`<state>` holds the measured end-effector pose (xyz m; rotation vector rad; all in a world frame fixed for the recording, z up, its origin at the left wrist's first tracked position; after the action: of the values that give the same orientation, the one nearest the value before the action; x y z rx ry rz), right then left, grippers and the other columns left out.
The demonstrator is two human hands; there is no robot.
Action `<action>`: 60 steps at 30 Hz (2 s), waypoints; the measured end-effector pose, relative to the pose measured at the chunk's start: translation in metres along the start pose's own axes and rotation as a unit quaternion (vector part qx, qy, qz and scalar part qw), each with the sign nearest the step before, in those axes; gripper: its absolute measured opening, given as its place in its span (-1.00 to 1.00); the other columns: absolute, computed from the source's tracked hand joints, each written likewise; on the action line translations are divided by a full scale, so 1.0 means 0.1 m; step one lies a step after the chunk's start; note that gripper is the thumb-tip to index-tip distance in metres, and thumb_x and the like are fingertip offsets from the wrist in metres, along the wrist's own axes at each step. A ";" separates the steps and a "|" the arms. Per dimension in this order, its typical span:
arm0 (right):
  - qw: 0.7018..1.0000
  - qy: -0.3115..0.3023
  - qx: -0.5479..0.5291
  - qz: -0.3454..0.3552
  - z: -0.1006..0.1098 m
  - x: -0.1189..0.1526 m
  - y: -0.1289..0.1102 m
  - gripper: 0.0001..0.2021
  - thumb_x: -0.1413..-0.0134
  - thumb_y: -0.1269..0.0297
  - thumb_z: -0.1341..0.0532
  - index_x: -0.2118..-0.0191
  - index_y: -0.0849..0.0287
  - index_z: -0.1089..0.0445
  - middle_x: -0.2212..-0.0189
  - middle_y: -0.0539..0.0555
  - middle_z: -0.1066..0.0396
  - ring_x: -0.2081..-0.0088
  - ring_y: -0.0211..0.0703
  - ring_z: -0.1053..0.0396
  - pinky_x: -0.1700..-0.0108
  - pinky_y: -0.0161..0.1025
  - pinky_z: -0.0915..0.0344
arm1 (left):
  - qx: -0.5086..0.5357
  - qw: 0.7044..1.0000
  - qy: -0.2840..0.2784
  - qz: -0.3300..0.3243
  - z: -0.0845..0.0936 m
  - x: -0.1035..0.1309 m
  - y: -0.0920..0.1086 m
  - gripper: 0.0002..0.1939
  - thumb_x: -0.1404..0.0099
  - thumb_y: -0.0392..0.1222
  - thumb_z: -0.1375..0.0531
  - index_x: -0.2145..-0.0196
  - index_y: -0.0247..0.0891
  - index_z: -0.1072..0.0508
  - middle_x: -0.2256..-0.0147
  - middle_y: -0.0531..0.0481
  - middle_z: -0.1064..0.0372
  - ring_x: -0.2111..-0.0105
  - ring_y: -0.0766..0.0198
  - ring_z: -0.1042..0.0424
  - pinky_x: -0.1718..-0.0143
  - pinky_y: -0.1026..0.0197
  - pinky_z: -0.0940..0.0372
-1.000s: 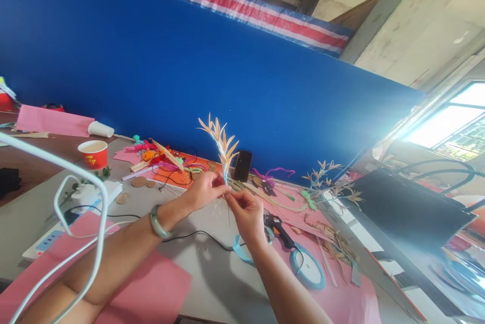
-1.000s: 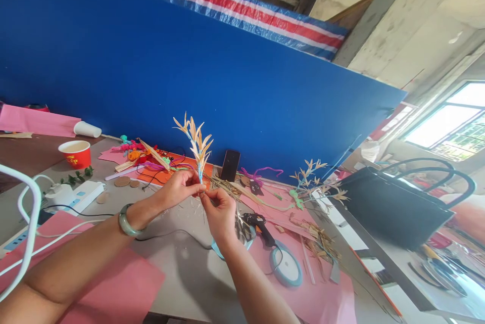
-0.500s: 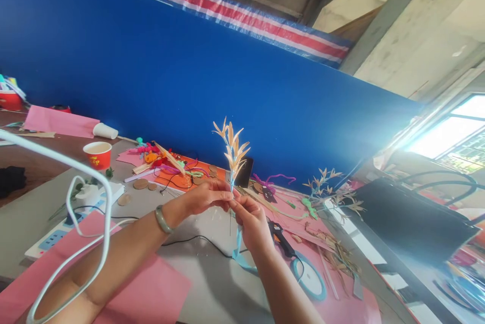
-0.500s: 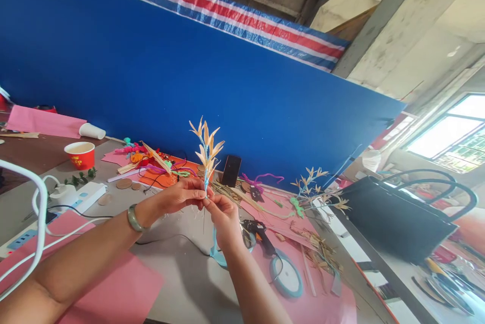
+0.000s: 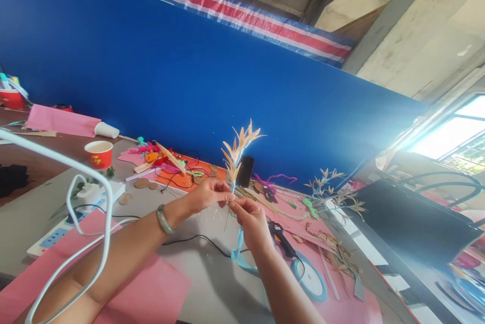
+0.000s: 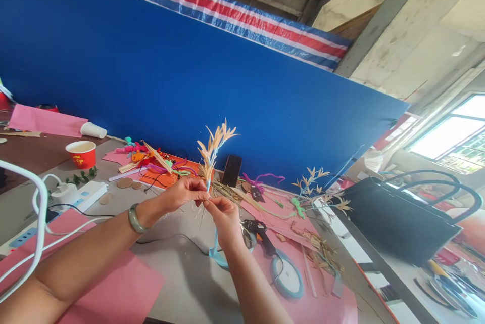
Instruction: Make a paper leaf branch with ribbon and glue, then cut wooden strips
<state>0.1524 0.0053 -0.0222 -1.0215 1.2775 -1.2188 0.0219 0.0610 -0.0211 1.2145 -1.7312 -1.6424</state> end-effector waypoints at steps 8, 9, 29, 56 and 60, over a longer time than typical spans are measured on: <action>0.998 0.020 0.045 0.045 -0.06 -0.01 -0.05 -0.73 0.16 0.11 -0.35 0.59 0.18 -0.36 0.73 -0.11 -0.13 0.62 -0.35 -0.01 0.56 -0.33 0.07 | -0.034 0.996 0.075 -0.017 -0.02 0.05 0.01 -0.73 0.03 -0.13 -0.35 0.58 -0.32 -0.35 0.62 0.13 -0.23 0.60 0.44 -0.20 0.53 0.31 -0.12; 0.998 0.013 0.040 0.045 -0.07 0.00 -0.05 -0.73 0.15 0.10 -0.34 0.58 0.18 -0.37 0.73 -0.11 -0.15 0.62 -0.34 -0.03 0.55 -0.33 0.06 | -0.020 0.996 0.080 -0.019 -0.02 0.05 0.02 -0.72 0.02 -0.13 -0.35 0.59 -0.32 -0.33 0.61 0.13 -0.22 0.60 0.45 -0.19 0.53 0.31 -0.11; 0.999 -0.023 -0.033 -0.024 -0.04 -0.02 0.00 -0.71 0.21 0.12 -0.38 0.58 0.19 -0.32 0.72 -0.15 -0.07 0.66 -0.42 0.14 0.60 -0.35 0.22 | -0.016 0.997 -0.061 -0.037 0.01 0.02 0.06 -0.72 -0.10 -0.02 -0.28 0.47 -0.34 -0.52 0.54 0.03 -0.28 0.49 0.38 -0.23 0.42 0.30 -0.18; 0.998 -0.022 -0.058 -0.019 -0.05 -0.02 -0.07 -0.68 0.22 0.10 -0.39 0.56 0.20 -0.30 0.73 -0.17 -0.06 0.67 -0.45 0.17 0.60 -0.36 0.24 | 0.079 0.993 -0.076 0.035 -0.03 0.03 0.01 -0.70 -0.06 -0.04 -0.32 0.35 -0.36 -0.52 0.37 -0.07 -0.41 0.38 0.33 -0.33 0.31 0.25 -0.24; 0.997 -0.021 -0.075 -0.027 -0.05 -0.03 0.00 -0.67 0.23 0.11 -0.40 0.55 0.20 -0.29 0.72 -0.18 -0.01 0.66 -0.45 0.17 0.60 -0.36 0.28 | 0.050 0.997 -0.056 0.001 0.00 0.01 0.03 -0.75 0.00 -0.09 -0.36 0.47 -0.35 -0.51 0.44 -0.02 -0.36 0.44 0.36 -0.29 0.36 0.28 -0.22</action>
<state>0.1476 0.0092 -0.0216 -1.1892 1.3322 -1.1496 0.0202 0.0601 -0.0191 1.1846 -1.9023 -1.6700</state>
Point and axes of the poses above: each hand's wrist, its own x-axis away from the middle knuckle, its own z-axis out of the back of the hand, y = z × x, the point moved 4 cm from there along -x, towards the middle knuckle
